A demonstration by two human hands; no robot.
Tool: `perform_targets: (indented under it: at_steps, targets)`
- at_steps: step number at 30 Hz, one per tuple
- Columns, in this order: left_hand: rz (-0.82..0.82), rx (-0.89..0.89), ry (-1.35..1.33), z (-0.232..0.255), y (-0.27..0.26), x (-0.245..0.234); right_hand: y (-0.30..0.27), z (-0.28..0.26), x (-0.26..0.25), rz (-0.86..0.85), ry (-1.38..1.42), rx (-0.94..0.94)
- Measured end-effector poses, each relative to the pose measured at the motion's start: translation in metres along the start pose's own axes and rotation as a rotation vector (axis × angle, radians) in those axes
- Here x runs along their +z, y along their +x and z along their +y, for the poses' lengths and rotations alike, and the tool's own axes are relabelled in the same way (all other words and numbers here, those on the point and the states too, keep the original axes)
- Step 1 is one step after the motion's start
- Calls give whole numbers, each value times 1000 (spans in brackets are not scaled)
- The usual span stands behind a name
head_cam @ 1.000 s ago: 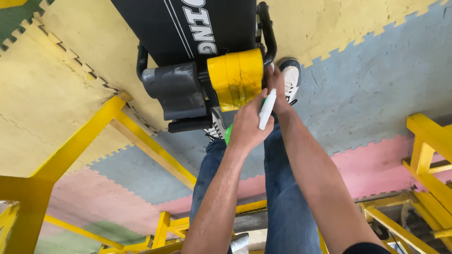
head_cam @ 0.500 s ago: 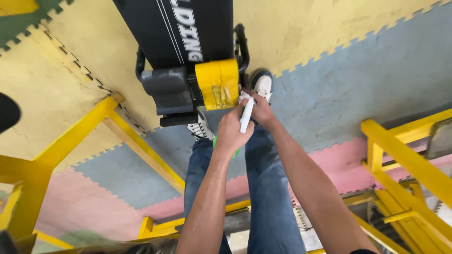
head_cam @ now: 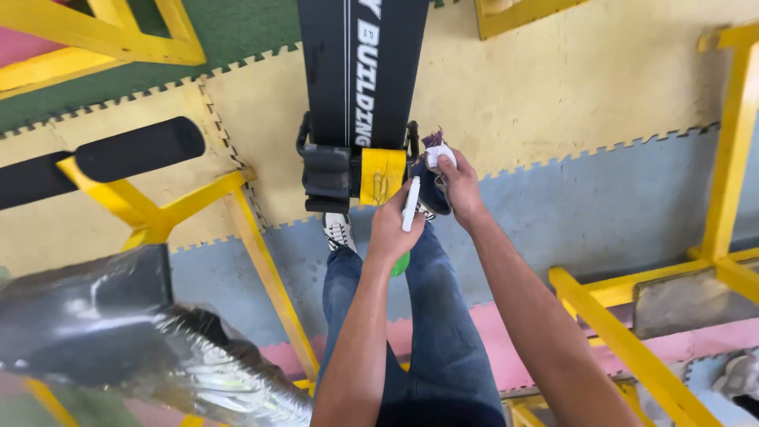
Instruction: Wiping down parts of a yellow gym machine using a spray bottle and a cloth.
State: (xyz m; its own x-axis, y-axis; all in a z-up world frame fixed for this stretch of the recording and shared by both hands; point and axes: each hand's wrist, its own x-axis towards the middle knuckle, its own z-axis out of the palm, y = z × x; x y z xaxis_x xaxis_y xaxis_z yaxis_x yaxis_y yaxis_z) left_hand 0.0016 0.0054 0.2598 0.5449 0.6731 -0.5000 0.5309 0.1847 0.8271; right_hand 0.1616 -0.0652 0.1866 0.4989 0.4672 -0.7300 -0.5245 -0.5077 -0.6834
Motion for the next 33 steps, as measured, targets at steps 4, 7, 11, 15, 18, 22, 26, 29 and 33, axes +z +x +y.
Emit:
perform_targets:
  at_steps: [4, 7, 11, 15, 18, 22, 26, 29, 33]
  targets:
    - [39, 46, -28, 57, -22, -30, -38, -64, 11, -101, -32, -39]
    - [64, 144, -54, 99, -34, -57, -66, -112, 19, -161, -90, -47]
    - [82, 92, -23, 150, -57, -95, -101, -157, 25, -157, -172, -31]
    - [182, 167, -22, 177, -78, -127, -124, -187, 31, -161, -128, -40]
    - [190, 193, -24, 193, -88, -152, -144, -212, 39, -158, -129, -65]
    - [165, 231, -44, 211, -102, -175, -168, -234, 51, -159, -104, -98]
    - [127, 224, -37, 234, -111, -188, -186, -254, 58, -159, -36, -147]
    - [126, 265, -47, 255, -105, -193, -188, -279, 62, -170, -16, -170]
    - [130, 266, -2, 287, -87, -187, -168, -315, 51, -184, -26, -209]
